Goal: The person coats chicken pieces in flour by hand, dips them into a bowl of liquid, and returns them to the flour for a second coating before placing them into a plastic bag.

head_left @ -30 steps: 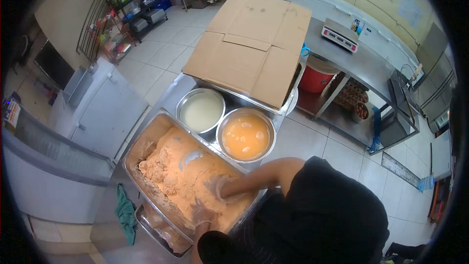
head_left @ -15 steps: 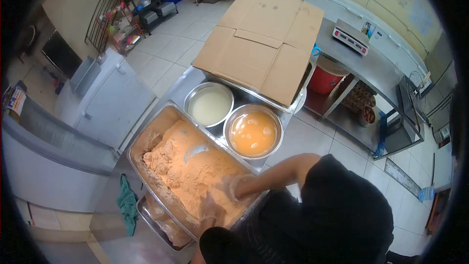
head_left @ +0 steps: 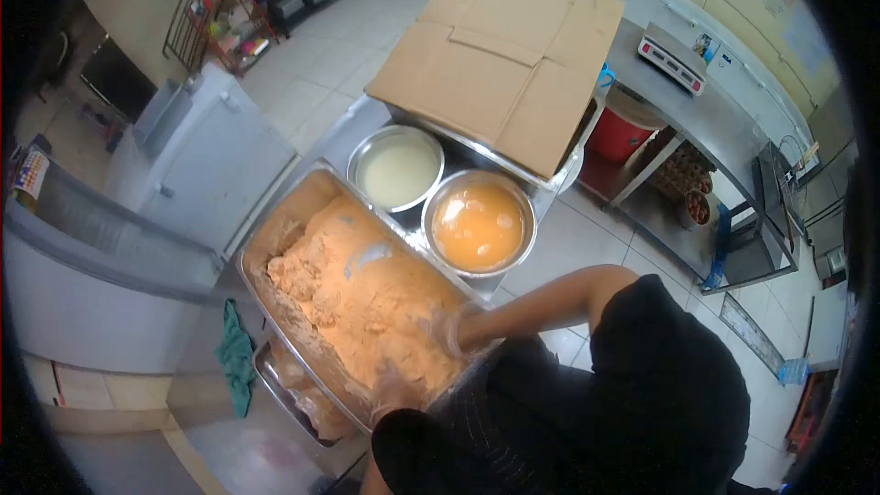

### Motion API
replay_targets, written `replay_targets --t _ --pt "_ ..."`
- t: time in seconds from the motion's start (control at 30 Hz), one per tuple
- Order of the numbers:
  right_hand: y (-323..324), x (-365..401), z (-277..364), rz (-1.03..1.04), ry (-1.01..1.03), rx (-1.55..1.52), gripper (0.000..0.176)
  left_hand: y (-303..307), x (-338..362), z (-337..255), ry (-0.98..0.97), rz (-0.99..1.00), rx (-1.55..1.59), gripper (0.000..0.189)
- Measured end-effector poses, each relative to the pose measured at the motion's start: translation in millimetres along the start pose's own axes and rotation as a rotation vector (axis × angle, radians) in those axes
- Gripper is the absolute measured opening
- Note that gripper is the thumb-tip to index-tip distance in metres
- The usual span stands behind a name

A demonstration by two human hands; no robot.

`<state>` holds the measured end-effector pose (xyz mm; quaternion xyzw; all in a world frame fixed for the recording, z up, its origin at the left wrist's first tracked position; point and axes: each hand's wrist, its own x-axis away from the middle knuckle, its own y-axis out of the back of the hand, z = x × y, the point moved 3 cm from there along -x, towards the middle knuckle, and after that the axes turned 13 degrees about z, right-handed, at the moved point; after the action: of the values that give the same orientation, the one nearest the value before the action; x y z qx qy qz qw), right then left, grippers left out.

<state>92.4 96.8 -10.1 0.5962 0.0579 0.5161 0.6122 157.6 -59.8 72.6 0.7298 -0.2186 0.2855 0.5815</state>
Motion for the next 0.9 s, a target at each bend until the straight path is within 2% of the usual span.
replay_targets --t 0.03,0.07,0.13,0.2,0.23,0.3,0.33,0.4,0.43,0.5,0.53,0.57,0.6,0.63,0.67,0.7,0.73,0.77,0.83,0.9 --pt "-27 -21 7 0.041 -0.079 0.146 0.075 -11 -19 -1 -0.013 -0.008 0.004 0.071" --pt "18 -1 16 0.206 -0.17 -0.129 0.08 -21 -35 3 -0.017 -0.017 0.004 0.073" --pt "61 13 29 0.146 -0.244 -0.073 0.075 -26 -36 24 -0.01 -0.023 -0.031 0.078" --pt "93 23 21 0.043 -0.193 -0.147 0.065 17 -13 7 -0.041 -0.03 0.183 0.068" --pt "97 16 15 0.043 -0.183 -0.154 0.065 16 -20 12 -0.029 -0.027 0.178 0.068" --pt "100 6 6 0.416 -0.112 0.126 0.059 13 -33 5 -0.22 0.33 -0.603 0.061" --pt "108 10 0 0.408 -0.118 0.124 0.059 22 -23 1 -0.222 0.323 -0.611 0.061" --pt "126 39 7 0.547 0.167 0.329 0.052 71 48 -39 -0.247 0.403 -0.295 0.057" --pt "115 46 6 0.549 0.168 0.323 0.052 60 52 -36 -0.248 0.409 -0.297 0.057" --pt "90 68 5 -0.007 -0.033 0.013 0.047 35 65 -17 -0.144 0.109 -0.351 0.067" --pt "83 77 6 -0.273 -0.13 -0.144 0.044 28 67 -22 -0.137 0.128 -0.341 0.067" --pt "77 75 13 -0.252 -0.117 -0.152 0.044 23 68 -25 -0.026 0.175 -0.148 0.079" --pt "73 68 21 -0.129 -0.135 -0.202 0.046 20 66 -25 0.088 0.216 0.042 0.095" --pt "72 59 28 -0.006 -0.153 -0.247 0.047 10 45 -17 -0.036 0.123 -0.005 0.099" --pt "75 48 33 0.127 -0.183 -0.247 0.071 -2 22 -5 -0.159 0.03 -0.05 0.103" --pt "84 42 35 0.14 -0.169 -0.247 0.071 -1 10 0 -0.13 -0.014 -0.006 0.099" --pt "98 38 33 0.056 -0.203 -0.334 0.062 7 0 1 -0.1 -0.064 0.036 0.095" --pt "105 37 28 -0.025 -0.238 -0.422 0.053 20 -7 -1 -0.029 0.009 0.118 0.092" --pt "42 -29 9 0.095 -0.139 0.303 0.035 42 -11 -6 0.066 0.08 0.218 0.089" --pt "125 62 18 0.289 -0.129 0.133 0.035 48 -6 4 -0.081 0.066 0.443 0.085"
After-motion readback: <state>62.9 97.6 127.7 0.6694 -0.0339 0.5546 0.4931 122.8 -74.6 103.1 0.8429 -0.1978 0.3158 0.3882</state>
